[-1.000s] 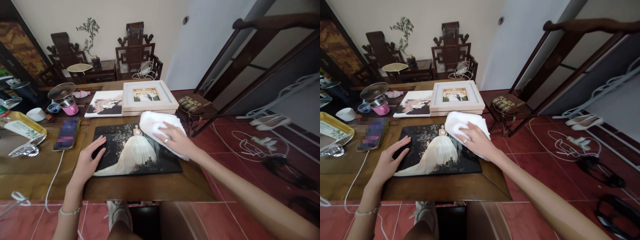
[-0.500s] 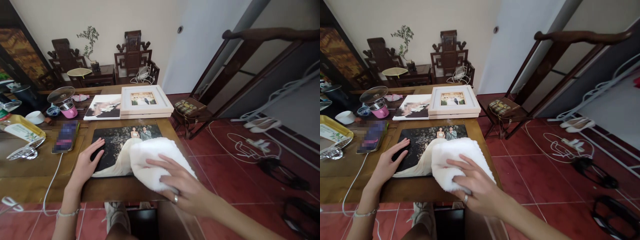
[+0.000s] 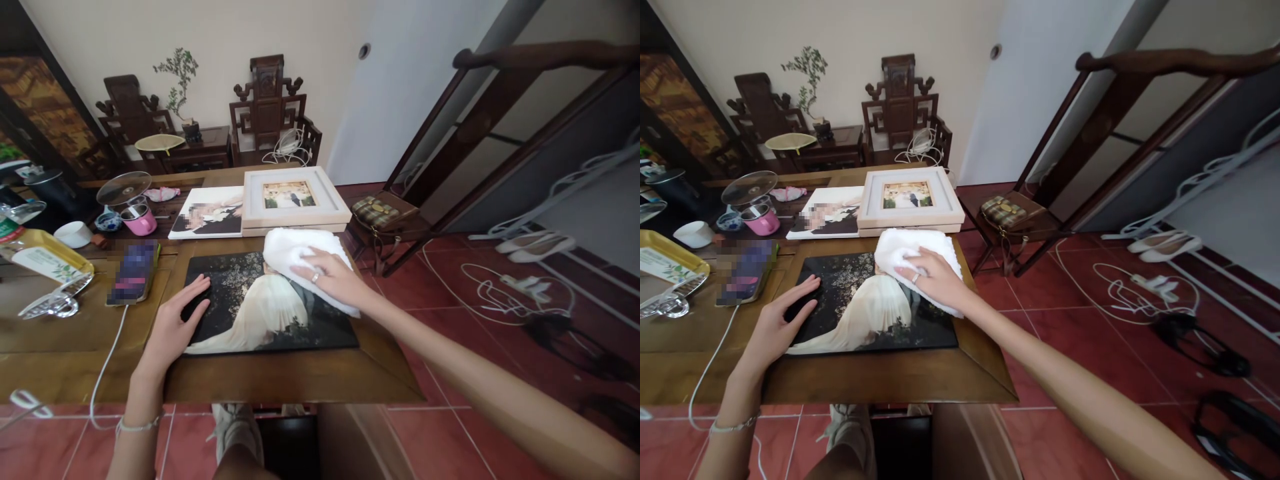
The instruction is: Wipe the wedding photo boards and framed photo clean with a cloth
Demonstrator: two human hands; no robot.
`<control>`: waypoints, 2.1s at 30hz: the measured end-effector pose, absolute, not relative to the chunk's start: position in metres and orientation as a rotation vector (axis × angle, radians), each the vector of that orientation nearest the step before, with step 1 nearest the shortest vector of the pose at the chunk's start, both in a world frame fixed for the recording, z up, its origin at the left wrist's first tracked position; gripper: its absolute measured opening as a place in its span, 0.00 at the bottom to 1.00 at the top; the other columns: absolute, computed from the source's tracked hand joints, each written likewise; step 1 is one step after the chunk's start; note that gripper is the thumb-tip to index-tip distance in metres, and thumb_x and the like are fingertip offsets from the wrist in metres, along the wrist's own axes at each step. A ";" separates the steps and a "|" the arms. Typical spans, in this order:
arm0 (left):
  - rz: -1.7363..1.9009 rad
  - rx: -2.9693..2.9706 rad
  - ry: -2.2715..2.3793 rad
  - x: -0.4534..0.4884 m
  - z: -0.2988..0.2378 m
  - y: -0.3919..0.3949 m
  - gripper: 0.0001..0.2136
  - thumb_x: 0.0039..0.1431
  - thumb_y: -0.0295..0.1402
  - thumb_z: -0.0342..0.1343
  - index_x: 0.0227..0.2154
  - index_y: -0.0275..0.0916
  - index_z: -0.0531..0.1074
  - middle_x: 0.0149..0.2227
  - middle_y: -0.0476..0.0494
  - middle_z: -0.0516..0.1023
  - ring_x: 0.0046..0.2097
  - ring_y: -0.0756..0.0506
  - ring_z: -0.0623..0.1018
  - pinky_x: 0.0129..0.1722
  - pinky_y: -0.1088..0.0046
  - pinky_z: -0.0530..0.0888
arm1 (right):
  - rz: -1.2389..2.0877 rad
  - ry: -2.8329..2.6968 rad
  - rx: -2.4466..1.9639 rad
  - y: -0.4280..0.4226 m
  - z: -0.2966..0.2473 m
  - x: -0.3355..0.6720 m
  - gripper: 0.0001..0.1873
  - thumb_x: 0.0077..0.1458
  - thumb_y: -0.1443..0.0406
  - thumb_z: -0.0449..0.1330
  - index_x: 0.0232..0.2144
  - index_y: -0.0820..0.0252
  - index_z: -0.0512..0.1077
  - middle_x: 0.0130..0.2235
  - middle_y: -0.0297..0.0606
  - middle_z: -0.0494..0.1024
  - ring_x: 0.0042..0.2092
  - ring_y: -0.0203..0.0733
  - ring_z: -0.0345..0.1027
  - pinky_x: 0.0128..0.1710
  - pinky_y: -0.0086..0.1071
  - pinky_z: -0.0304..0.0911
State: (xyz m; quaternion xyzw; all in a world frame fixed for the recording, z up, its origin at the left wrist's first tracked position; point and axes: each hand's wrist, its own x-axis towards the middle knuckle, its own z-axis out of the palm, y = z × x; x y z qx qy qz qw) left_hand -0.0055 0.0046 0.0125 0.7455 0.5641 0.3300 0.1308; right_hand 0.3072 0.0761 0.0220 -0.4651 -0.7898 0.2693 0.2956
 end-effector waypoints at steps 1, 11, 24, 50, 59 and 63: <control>0.960 2.160 1.638 -0.005 0.013 0.005 0.18 0.63 0.40 0.52 0.52 0.40 0.71 0.57 0.42 0.72 0.60 0.41 0.70 0.61 0.57 0.64 | 0.705 -2.116 -1.222 0.068 0.023 0.306 0.18 0.59 0.53 0.53 0.28 0.56 0.75 0.45 0.41 0.79 0.61 0.57 0.59 0.59 0.54 0.53; 0.954 2.166 1.619 -0.005 0.011 0.004 0.17 0.63 0.39 0.52 0.52 0.39 0.72 0.57 0.42 0.72 0.60 0.42 0.69 0.62 0.59 0.62 | 0.655 -2.449 -0.954 -0.034 0.044 0.306 0.08 0.58 0.64 0.57 0.31 0.55 0.76 0.55 0.41 0.73 0.60 0.49 0.62 0.63 0.50 0.49; 0.914 2.159 1.627 -0.006 0.013 0.003 0.18 0.63 0.38 0.52 0.54 0.40 0.70 0.58 0.42 0.70 0.61 0.44 0.67 0.63 0.61 0.62 | 0.567 -2.278 -1.182 0.090 0.025 0.305 0.20 0.62 0.54 0.50 0.31 0.59 0.76 0.43 0.44 0.80 0.58 0.59 0.63 0.58 0.52 0.55; 0.959 2.111 1.611 -0.005 0.012 0.003 0.17 0.63 0.40 0.51 0.52 0.41 0.72 0.57 0.42 0.72 0.61 0.42 0.68 0.62 0.58 0.62 | 0.621 -2.353 -1.090 0.088 0.025 0.307 0.20 0.60 0.52 0.51 0.27 0.56 0.75 0.41 0.42 0.80 0.62 0.57 0.57 0.56 0.50 0.57; 0.960 2.099 1.623 -0.005 0.011 0.002 0.17 0.63 0.39 0.51 0.52 0.39 0.71 0.57 0.41 0.71 0.61 0.42 0.68 0.62 0.56 0.63 | 0.392 -2.419 -0.903 0.041 0.023 0.294 0.11 0.59 0.61 0.55 0.29 0.58 0.75 0.52 0.46 0.76 0.58 0.50 0.64 0.61 0.54 0.50; 0.956 2.108 1.630 -0.005 0.011 0.002 0.18 0.63 0.41 0.50 0.52 0.40 0.72 0.57 0.42 0.72 0.60 0.42 0.68 0.62 0.57 0.63 | 0.480 -2.524 -0.688 -0.016 0.030 0.296 0.07 0.55 0.65 0.57 0.28 0.57 0.75 0.55 0.45 0.73 0.60 0.49 0.61 0.62 0.52 0.50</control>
